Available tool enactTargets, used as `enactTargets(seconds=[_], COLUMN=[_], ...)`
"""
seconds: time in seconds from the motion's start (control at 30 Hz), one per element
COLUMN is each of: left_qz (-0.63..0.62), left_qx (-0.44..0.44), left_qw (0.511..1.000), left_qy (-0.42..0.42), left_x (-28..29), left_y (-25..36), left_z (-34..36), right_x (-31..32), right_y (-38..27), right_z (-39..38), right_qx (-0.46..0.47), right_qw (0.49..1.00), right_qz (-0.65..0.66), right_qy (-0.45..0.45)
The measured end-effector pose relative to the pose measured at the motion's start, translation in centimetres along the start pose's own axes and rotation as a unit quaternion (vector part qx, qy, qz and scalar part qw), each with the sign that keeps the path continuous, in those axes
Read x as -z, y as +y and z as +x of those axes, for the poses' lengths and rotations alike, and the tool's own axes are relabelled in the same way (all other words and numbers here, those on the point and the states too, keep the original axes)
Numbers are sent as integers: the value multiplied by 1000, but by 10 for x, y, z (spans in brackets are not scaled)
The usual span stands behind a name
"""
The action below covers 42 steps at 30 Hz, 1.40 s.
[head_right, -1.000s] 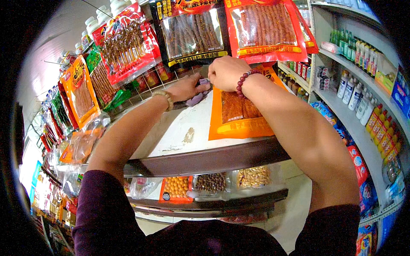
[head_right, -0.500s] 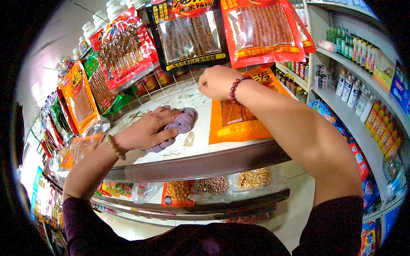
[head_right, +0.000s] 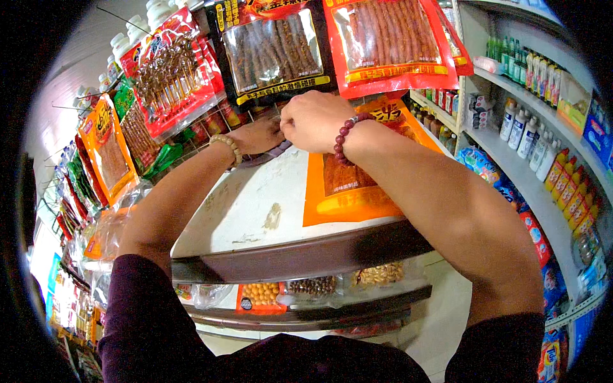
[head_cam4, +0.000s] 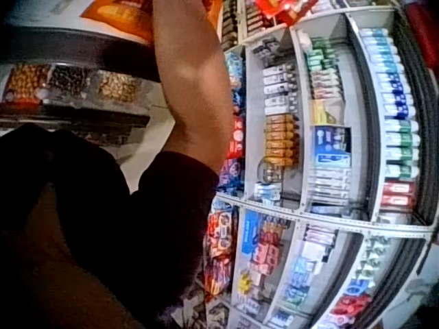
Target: The person wipes the surfaces of store shelves with a cloth, moving items like a wet wipe pack and snack packages aside to reach the shelf surface, then returns them. The person cleans multiple shelf sections in a retail aisle.
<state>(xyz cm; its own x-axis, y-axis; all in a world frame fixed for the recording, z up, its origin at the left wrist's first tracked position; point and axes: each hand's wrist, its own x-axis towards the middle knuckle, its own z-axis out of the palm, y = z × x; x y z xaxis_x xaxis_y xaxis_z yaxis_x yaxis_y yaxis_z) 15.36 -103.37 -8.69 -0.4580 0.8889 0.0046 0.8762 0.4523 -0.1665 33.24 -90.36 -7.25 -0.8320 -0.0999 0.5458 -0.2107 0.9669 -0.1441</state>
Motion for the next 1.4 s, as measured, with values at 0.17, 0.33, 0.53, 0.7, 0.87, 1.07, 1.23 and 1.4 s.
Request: enactTargets(seconds=[0.17,0.33,0.53,0.7,0.87,1.07,1.23,1.4], left_qz=[38,-137,-163,-164,-115,-230,-207,-149], left_qx=[-39,-122,-106,-87,-9,-53,-155,-139], left_qw=[999,982,981,983,993,971,965,979], left_qy=[-3,36,-22,11,-20,-30,-32,-15], left_x=[-1,3,18,9,16,13,15,18], left_y=[-2,12,34,45,50,40,33,44], left_z=[-30,-80,-110,-98,-73,-72,-106,-104], right_x=[1,2,-2,-1,8,9,9,6], right_y=[10,25,17,15,4,17,30,13], right_z=[5,10,11,11,10,9,8,10], right_qx=[-8,-12,33,43,18,17,16,21], right_qw=[1000,999,997,995,997,997,996,996], right_qz=[11,42,69,89,70,70,77,73], right_qy=[-14,-3,6,26,-37,-39,-37,-50])
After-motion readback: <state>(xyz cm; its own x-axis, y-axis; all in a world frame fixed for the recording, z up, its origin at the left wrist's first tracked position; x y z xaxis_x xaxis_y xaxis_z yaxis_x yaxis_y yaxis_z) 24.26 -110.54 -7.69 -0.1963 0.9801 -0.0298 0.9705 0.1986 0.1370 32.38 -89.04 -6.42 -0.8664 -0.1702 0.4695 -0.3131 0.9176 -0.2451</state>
